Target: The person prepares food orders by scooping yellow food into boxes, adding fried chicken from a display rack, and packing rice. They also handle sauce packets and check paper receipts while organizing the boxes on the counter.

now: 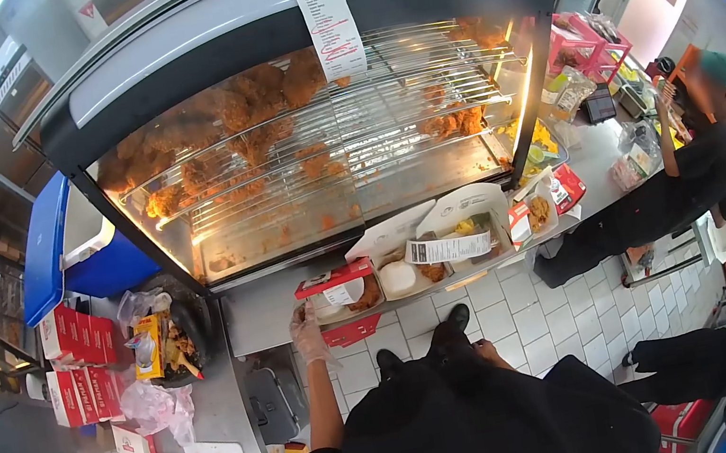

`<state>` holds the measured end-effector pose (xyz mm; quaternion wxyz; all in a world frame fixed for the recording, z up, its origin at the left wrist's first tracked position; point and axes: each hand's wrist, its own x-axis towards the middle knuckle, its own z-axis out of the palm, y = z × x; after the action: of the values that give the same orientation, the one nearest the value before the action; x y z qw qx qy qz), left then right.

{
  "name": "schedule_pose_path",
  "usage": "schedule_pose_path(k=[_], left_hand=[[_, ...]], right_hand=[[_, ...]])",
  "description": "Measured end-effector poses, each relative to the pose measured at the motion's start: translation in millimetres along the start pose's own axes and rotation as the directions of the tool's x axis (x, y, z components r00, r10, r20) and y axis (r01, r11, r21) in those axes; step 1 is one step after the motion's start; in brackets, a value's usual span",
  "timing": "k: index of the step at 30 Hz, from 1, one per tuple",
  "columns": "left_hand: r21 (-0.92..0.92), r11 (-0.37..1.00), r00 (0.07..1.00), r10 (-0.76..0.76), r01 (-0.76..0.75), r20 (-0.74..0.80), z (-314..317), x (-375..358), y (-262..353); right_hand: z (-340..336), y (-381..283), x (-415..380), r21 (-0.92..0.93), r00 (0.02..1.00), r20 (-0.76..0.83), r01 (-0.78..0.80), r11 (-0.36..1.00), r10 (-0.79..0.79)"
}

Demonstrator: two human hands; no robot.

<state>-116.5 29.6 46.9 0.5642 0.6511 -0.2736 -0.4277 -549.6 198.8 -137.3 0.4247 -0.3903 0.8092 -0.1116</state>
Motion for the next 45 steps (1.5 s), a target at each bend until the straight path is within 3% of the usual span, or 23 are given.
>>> schedule_pose_path(k=[1, 5, 7, 11, 13, 18, 22, 25, 27, 28, 29, 30, 31, 32, 33, 37, 41, 45], left_hand=[[0.055, 0.997, 0.998, 0.062, -0.061, -0.011, 0.4, 0.3, -2.0], [0.031, 1.000, 0.999, 0.003, -0.004, 0.038, -5.6, 7.0, -11.6], [-0.045, 0.984, 0.980, -0.178, 0.175, -0.088, -4.0, 11.9, -22.8], [-0.020, 0.991, 0.989, -0.133, 0.132, -0.058, 6.3, 13.9, -26.1], [-0.005, 0.987, 0.986, -0.161, 0.161, -0.042, 9.6, 13.1, -19.4], [0.050, 0.986, 0.986, -0.157, 0.160, -0.058, 10.2, 10.9, -9.4], [0.107, 0.986, 0.991, -0.134, 0.130, 0.028, 5.3, 11.9, -8.4], [0.109, 0.984, 0.989, -0.144, 0.141, 0.019, 3.5, 18.2, -17.1], [0.108, 0.983, 0.988, -0.154, 0.151, 0.014, 6.0, 12.4, -7.0], [0.102, 0.982, 0.987, -0.158, 0.157, 0.007, 10.0, 11.1, 0.4], [0.144, 0.976, 0.985, -0.169, 0.162, 0.043, 12.5, 14.0, 6.9], [0.077, 0.973, 0.975, -0.221, 0.218, 0.037, 13.3, 14.9, 10.5], [0.011, 0.959, 0.959, -0.283, 0.283, 0.031, 10.3, 11.1, 5.8], [0.010, 0.972, 0.967, -0.236, 0.236, 0.096, 8.3, 17.9, -2.6], [0.035, 0.964, 0.955, -0.265, 0.262, 0.132, 14.6, 8.0, -9.7], [0.030, 0.973, 0.969, -0.230, 0.228, 0.091, 30.7, -16.4, 22.8], [0.065, 0.974, 0.960, -0.224, 0.216, 0.165, 49.6, -12.9, 14.5], [0.080, 0.966, 0.952, -0.255, 0.245, 0.167, 62.1, -12.3, 6.3]], right_hand=[[-0.2, 2.1, 1.3, 0.000, 1.000, 0.001, -0.001, 1.000, 0.001], [-2.9, 0.7, 8.2, -0.040, 1.000, 0.025, -0.014, 0.999, 0.015], [-6.4, -0.3, 9.2, -0.039, 1.000, 0.022, -0.019, 0.999, 0.020], [-10.4, -3.2, 10.6, -0.071, 0.999, 0.034, -0.002, 0.998, 0.005], [-6.6, 10.3, 19.7, -0.092, 0.996, 0.007, 0.084, 0.992, -0.084], [-23.8, -12.2, 11.9, -0.058, 1.000, 0.003, 0.001, 0.998, -0.001], [-34.0, -21.9, 5.5, 0.155, 0.997, -0.076, 0.007, 0.988, 0.005], [-44.3, -32.6, -0.4, 0.377, 0.981, -0.173, -0.012, 0.926, 0.083], [-45.8, -31.5, 12.6, 0.588, 0.968, -0.233, 0.061, 0.807, 0.097], [-53.1, -38.5, 15.5, 0.597, 0.956, -0.286, 0.119, 0.793, 0.072], [-61.7, -50.9, 22.5, 0.663, 0.958, -0.229, 0.025, 0.748, 0.171], [-65.5, -52.5, 28.4, 0.713, 0.972, -0.200, 0.059, 0.699, 0.122], [-97.5, -110.4, -16.7, 0.799, 0.986, -0.137, 0.054, 0.599, 0.094], [-109.3, -125.1, -14.9, 0.842, 0.989, -0.126, 0.063, 0.537, 0.083], [-119.1, -116.1, -0.7, 0.825, 0.985, -0.169, 0.128, 0.551, 0.024], [-163.7, -177.8, -3.5, 0.874, 0.949, -0.315, 0.282, 0.396, 0.021], [-202.0, -183.9, 28.3, 0.875, 0.910, -0.400, 0.344, 0.339, 0.107], [-226.9, -177.2, 42.8, 0.887, 0.933, -0.352, 0.305, 0.348, 0.079]])
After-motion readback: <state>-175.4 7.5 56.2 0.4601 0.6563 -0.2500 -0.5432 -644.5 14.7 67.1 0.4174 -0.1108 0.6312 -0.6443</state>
